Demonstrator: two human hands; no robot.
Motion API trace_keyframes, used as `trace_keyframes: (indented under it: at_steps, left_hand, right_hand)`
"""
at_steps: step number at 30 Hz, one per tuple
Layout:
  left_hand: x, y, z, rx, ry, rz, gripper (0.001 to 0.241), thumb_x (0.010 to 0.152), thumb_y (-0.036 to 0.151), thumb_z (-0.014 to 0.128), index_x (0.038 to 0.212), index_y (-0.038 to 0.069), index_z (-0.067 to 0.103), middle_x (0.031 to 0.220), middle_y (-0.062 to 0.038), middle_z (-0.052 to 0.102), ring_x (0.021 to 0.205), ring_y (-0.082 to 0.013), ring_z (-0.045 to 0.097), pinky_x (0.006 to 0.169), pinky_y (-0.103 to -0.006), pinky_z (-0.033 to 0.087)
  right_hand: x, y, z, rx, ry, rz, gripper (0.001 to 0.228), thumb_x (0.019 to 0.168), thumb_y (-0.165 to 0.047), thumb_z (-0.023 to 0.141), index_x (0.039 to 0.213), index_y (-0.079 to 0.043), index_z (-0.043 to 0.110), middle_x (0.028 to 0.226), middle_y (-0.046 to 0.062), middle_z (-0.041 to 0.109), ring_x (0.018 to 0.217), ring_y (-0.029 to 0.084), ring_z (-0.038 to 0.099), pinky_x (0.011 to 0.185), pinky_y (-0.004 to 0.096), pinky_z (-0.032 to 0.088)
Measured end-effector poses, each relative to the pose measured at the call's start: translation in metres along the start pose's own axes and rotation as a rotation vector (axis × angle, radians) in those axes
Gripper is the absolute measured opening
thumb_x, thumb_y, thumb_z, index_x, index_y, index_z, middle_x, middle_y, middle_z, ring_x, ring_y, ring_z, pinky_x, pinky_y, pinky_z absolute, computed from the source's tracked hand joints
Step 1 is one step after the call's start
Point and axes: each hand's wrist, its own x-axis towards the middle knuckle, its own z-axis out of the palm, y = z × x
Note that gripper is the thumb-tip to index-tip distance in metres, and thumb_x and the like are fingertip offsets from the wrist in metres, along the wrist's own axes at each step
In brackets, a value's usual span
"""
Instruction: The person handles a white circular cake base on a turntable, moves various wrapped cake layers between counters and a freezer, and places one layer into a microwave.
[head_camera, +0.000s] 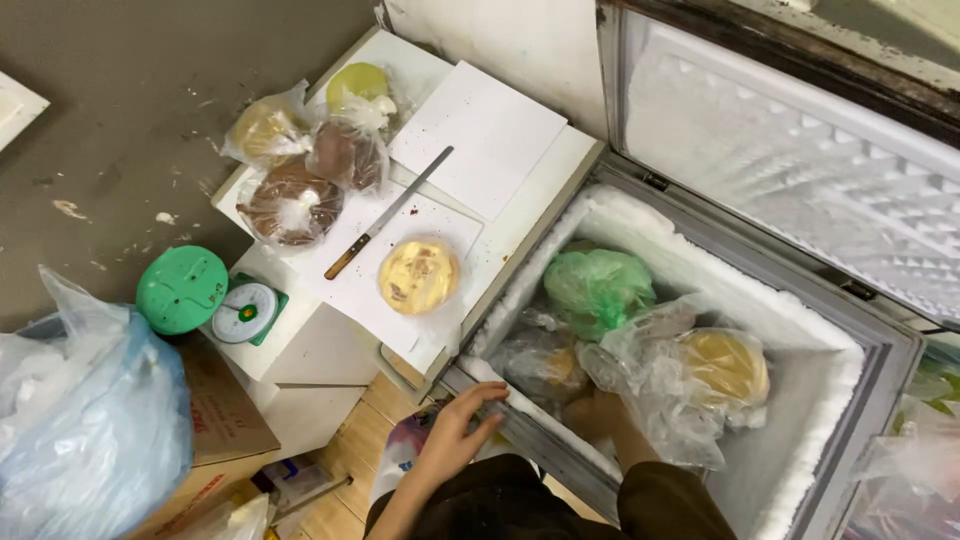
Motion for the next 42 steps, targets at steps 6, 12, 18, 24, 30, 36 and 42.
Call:
trace_keyframes:
  at_steps: [6,12,18,24,30,36,42]
  left_hand:
    - [0.007,0.008,0.002,-0.007,-0.076,0.053,0.031,0.095,0.014,0.067,0.124,0.005,0.067,0.137,-0.012,0.066,0.128,-0.0310,0.062,0.105,-0.0391,0.047]
    - [0.035,0.005,-0.001,-0.076,-0.047,0.025,0.038,0.093,0.014,0.066,0.130,0.007,0.066,0.133,-0.008,0.070,0.120,-0.0226,0.067,0.100,-0.0341,0.052]
    - [0.082,0.025,0.001,-0.228,0.093,0.048,0.041,0.095,0.015,0.070,0.135,0.005,0.062,0.137,-0.010,0.065,0.126,-0.0231,0.063,0.104,-0.0357,0.050]
    - [0.115,0.066,0.018,-0.635,-0.154,0.049,0.094,0.081,0.023,0.084,0.156,0.008,0.029,0.152,-0.011,0.045,0.140,-0.0253,0.047,0.112,-0.0384,0.045]
    - [0.119,0.084,0.021,-0.302,0.012,0.224,0.088,0.070,0.019,0.093,0.144,0.005,0.047,0.139,-0.013,0.058,0.136,-0.0311,0.053,0.116,-0.0453,0.042]
    - [0.118,0.064,0.033,0.180,0.257,0.729,0.065,0.067,-0.010,0.074,0.126,0.011,0.056,0.145,-0.012,0.060,0.151,-0.0383,0.051,0.128,-0.0449,0.044]
    - [0.119,0.031,0.064,-0.445,0.261,0.060,0.064,0.077,0.009,0.084,0.131,0.003,0.050,0.127,-0.018,0.061,0.122,-0.0302,0.058,0.104,-0.0391,0.049]
  right_hand:
    - [-0.016,-0.007,-0.028,0.294,0.010,-0.034,0.058,0.087,-0.020,0.067,0.140,-0.007,0.047,0.128,0.016,0.061,0.109,0.028,0.067,0.085,0.041,0.059]
    - [-0.070,-0.039,-0.118,0.959,0.344,-0.163,0.062,0.086,-0.020,0.067,0.142,-0.007,0.045,0.128,0.015,0.060,0.108,0.028,0.067,0.083,0.041,0.060]
    - [-0.199,-0.124,-0.165,1.495,0.421,-0.282,0.066,0.085,-0.021,0.068,0.144,-0.007,0.042,0.128,0.015,0.059,0.108,0.027,0.067,0.081,0.040,0.062]
    - [-0.222,-0.137,-0.168,1.455,0.412,-0.737,0.080,0.085,-0.020,0.077,0.154,-0.005,0.039,0.142,0.015,0.055,0.125,0.027,0.060,0.102,0.040,0.053]
    - [-0.249,-0.140,-0.185,0.913,0.476,-1.076,0.093,0.084,-0.029,0.082,0.161,-0.003,0.036,0.164,0.013,0.039,0.150,0.026,0.041,0.122,0.039,0.035]
    - [-0.245,-0.077,-0.183,0.679,0.644,-0.691,0.097,0.079,-0.022,0.082,0.159,-0.003,0.031,0.166,0.013,0.026,0.151,0.027,0.031,0.116,0.040,0.035]
    - [-0.167,0.093,-0.138,0.967,0.902,-0.208,0.063,0.090,-0.015,0.071,0.147,-0.002,0.049,0.147,0.019,0.059,0.132,0.031,0.060,0.107,0.040,0.050]
